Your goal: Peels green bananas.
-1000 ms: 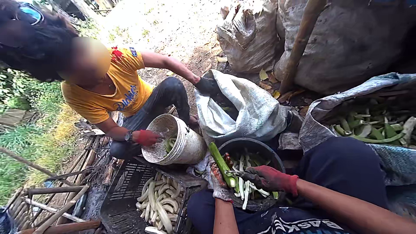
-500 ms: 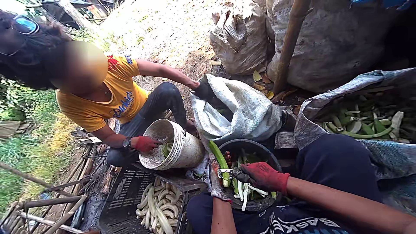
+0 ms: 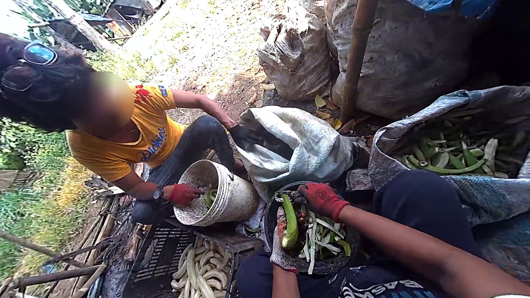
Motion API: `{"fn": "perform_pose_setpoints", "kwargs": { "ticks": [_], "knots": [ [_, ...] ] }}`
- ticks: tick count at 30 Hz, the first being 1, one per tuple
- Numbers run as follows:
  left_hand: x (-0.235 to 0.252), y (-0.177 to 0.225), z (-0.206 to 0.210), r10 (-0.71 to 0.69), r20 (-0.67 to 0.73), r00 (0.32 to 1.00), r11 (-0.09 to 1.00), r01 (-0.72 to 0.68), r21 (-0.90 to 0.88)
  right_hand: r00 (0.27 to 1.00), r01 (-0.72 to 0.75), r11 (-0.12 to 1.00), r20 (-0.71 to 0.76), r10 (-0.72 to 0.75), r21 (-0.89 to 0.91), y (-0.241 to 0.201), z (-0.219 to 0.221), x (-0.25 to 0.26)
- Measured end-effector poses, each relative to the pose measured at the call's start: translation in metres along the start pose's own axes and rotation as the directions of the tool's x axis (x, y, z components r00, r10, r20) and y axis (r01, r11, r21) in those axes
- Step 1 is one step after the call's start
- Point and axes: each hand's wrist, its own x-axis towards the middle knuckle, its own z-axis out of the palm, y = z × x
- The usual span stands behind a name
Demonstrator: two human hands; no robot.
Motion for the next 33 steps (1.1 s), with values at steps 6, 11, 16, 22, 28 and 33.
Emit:
{"fn": "perform_pose_setpoints", "kwargs": {
  "ticks": [6,11,16,22,28,33],
  "knots": [
    [-0.015,-0.016,-0.021,-0.133,-0.023,0.991,0.985,0.134,0.106,0.968,-0.249,0.966,-0.002,0.25,0.068,0.008,-0.012,0.011],
    [-0.019,-0.005,-0.018,0.052,-0.274,0.96,0.96,0.028,0.28,0.995,-0.035,0.996,0.099,0.026,0.083,0.019,-0.019,-0.016],
    [-0.005,0.021,-0.016,0.13,-0.165,0.978,0.964,-0.085,0.252,0.876,0.221,0.915,0.343,-0.339,0.339,0.007,0.015,-0.047],
    [-0.011,0.023,0.004,0.124,-0.215,0.969,0.974,-0.077,0.214,0.873,0.227,0.951,0.389,-0.294,0.21,-0.006,0.019,-0.054],
    [-0.017,0.009,0.008,0.125,-0.154,0.98,0.942,-0.068,0.329,0.987,-0.061,0.998,0.149,0.056,0.027,-0.014,0.018,-0.025],
    [-0.016,-0.005,-0.011,0.055,-0.227,0.972,0.94,0.026,0.341,0.951,-0.301,0.946,0.103,0.29,0.117,-0.001,-0.012,-0.008]
  ]
}}
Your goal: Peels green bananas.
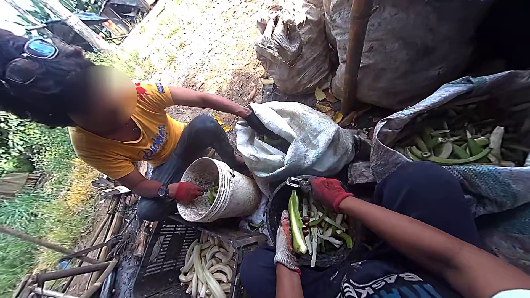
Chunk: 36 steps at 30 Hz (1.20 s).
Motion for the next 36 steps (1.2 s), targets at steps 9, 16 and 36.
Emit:
{"fn": "perform_pose_setpoints", "kwargs": {
  "ticks": [9,16,36],
  "knots": [
    [0.008,0.01,-0.004,0.024,0.012,1.0,0.975,-0.026,0.22,0.952,0.22,0.975,0.21,-0.221,0.026,0.017,0.0,-0.003],
    [-0.007,0.023,0.013,0.079,0.236,0.968,0.945,-0.149,0.292,0.853,0.187,0.959,0.449,-0.267,0.214,0.029,0.027,0.011],
    [0.005,0.025,0.013,0.197,0.028,0.98,0.974,-0.199,0.109,0.944,0.329,0.944,0.034,-0.329,0.003,0.018,0.039,-0.029]
  ]
}}
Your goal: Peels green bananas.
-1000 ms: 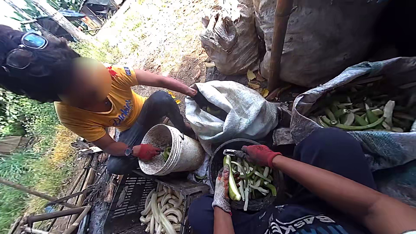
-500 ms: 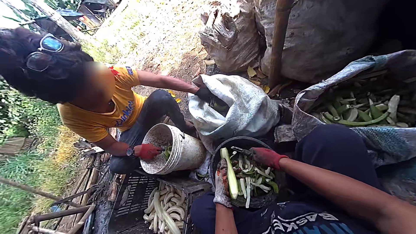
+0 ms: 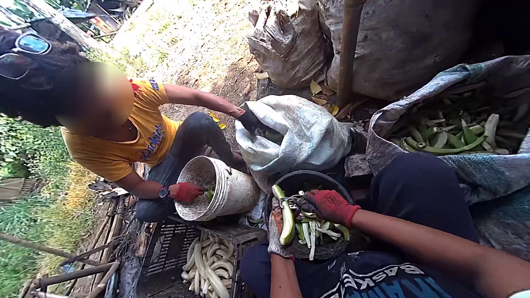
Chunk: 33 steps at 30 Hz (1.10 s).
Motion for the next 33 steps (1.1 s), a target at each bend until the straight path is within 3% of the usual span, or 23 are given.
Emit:
{"fn": "perform_pose_setpoints", "kwargs": {
  "ticks": [5,8,10,13,16,18,20,22,24,28,31,33],
  "knots": [
    [-0.011,0.004,-0.008,-0.211,0.171,0.962,0.977,0.213,0.008,0.97,-0.152,0.988,-0.186,0.154,0.024,0.006,-0.032,0.031],
    [-0.01,-0.007,-0.016,-0.225,0.111,0.968,0.974,0.222,0.041,0.948,-0.188,0.982,-0.259,0.185,0.014,0.018,-0.039,0.032],
    [-0.007,-0.01,-0.017,-0.165,-0.007,0.986,0.985,0.165,0.058,0.975,-0.117,0.993,-0.19,0.117,0.009,0.017,-0.037,0.018],
    [-0.003,-0.004,-0.015,-0.08,-0.092,0.993,0.991,0.089,0.103,0.995,0.049,0.995,0.078,-0.056,0.084,0.016,-0.025,-0.005],
    [0.004,-0.005,-0.018,-0.059,-0.09,0.994,0.998,0.056,-0.037,0.924,0.127,0.929,0.298,-0.238,0.349,0.016,-0.003,-0.014],
    [0.004,-0.004,-0.013,-0.069,-0.08,0.994,0.993,0.06,-0.101,0.895,0.133,0.873,0.321,-0.309,0.47,0.016,0.012,-0.015],
    [0.0,-0.005,-0.012,-0.046,-0.061,0.997,0.998,0.042,-0.054,0.938,0.142,0.945,0.266,-0.223,0.293,0.009,0.008,-0.015],
    [-0.007,-0.01,-0.012,-0.026,-0.042,0.999,0.999,0.028,0.044,0.989,0.103,0.994,0.106,-0.106,0.037,0.005,0.0,-0.006],
    [-0.01,-0.013,-0.004,-0.094,0.026,0.995,0.996,0.094,-0.003,0.998,0.032,0.996,-0.049,-0.036,-0.078,0.009,-0.012,0.009],
    [-0.01,-0.015,-0.008,-0.15,-0.013,0.989,0.987,0.15,0.052,0.974,-0.098,0.994,-0.211,0.086,-0.049,0.015,-0.035,0.012],
    [-0.004,-0.027,-0.022,-0.142,-0.109,0.984,0.988,0.133,-0.08,0.981,-0.13,0.992,-0.146,0.128,-0.002,0.016,-0.037,-0.005],
    [-0.005,-0.023,-0.024,-0.161,-0.062,0.985,0.966,0.144,-0.215,0.996,-0.063,0.998,-0.069,0.065,0.027,0.017,-0.03,-0.014]
  ]
}}
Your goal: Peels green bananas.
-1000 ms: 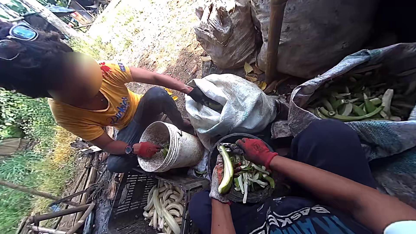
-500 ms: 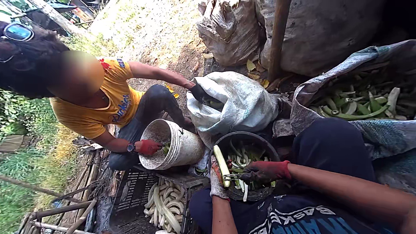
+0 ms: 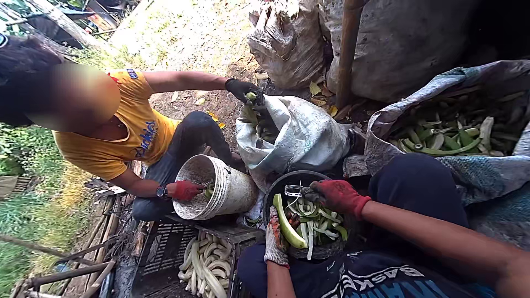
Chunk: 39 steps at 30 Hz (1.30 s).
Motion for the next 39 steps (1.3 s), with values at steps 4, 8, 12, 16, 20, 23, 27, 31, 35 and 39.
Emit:
{"fn": "perform_pose_setpoints", "kwargs": {
  "ticks": [4,8,12,16,20,23,27,31,35,39],
  "knots": [
    [-0.003,0.008,-0.001,-0.001,0.179,0.984,1.0,0.005,-0.021,0.948,0.209,0.967,0.213,-0.236,0.144,0.009,0.018,-0.002],
    [-0.004,0.019,0.012,-0.036,0.23,0.972,0.984,0.075,-0.164,0.856,0.305,0.899,0.323,-0.403,0.313,0.007,0.024,-0.01],
    [0.001,0.019,0.014,0.001,0.197,0.98,0.977,0.041,-0.21,0.849,0.331,0.894,0.317,-0.422,0.303,0.003,0.018,-0.018],
    [-0.003,0.022,0.02,0.031,0.178,0.984,0.994,-0.011,-0.112,0.863,0.383,0.917,0.308,-0.399,0.113,-0.01,0.014,-0.017],
    [-0.01,0.03,0.022,0.058,0.068,0.996,0.996,-0.053,-0.071,0.911,0.332,0.942,0.272,-0.311,-0.037,-0.024,0.021,-0.017],
    [-0.004,0.025,0.012,0.12,0.093,0.988,0.992,-0.116,-0.052,0.947,0.278,0.957,0.193,-0.258,-0.081,-0.038,0.024,-0.013],
    [-0.005,0.02,0.013,0.216,0.123,0.969,0.976,-0.21,-0.061,0.978,0.198,0.975,0.083,-0.189,-0.102,-0.049,0.016,-0.005],
    [-0.011,0.022,0.017,0.282,0.154,0.947,0.959,-0.273,-0.075,0.978,0.2,0.976,0.07,-0.194,-0.091,-0.05,0.014,-0.004],
    [-0.01,0.029,0.016,0.298,0.149,0.943,0.954,-0.297,-0.026,0.985,0.161,0.983,0.07,-0.156,-0.083,-0.057,0.014,-0.002],
    [-0.007,0.033,0.015,0.284,0.15,0.947,0.959,-0.279,-0.051,0.991,0.126,0.991,0.06,-0.123,-0.055,-0.064,0.015,0.001]
  ]
}}
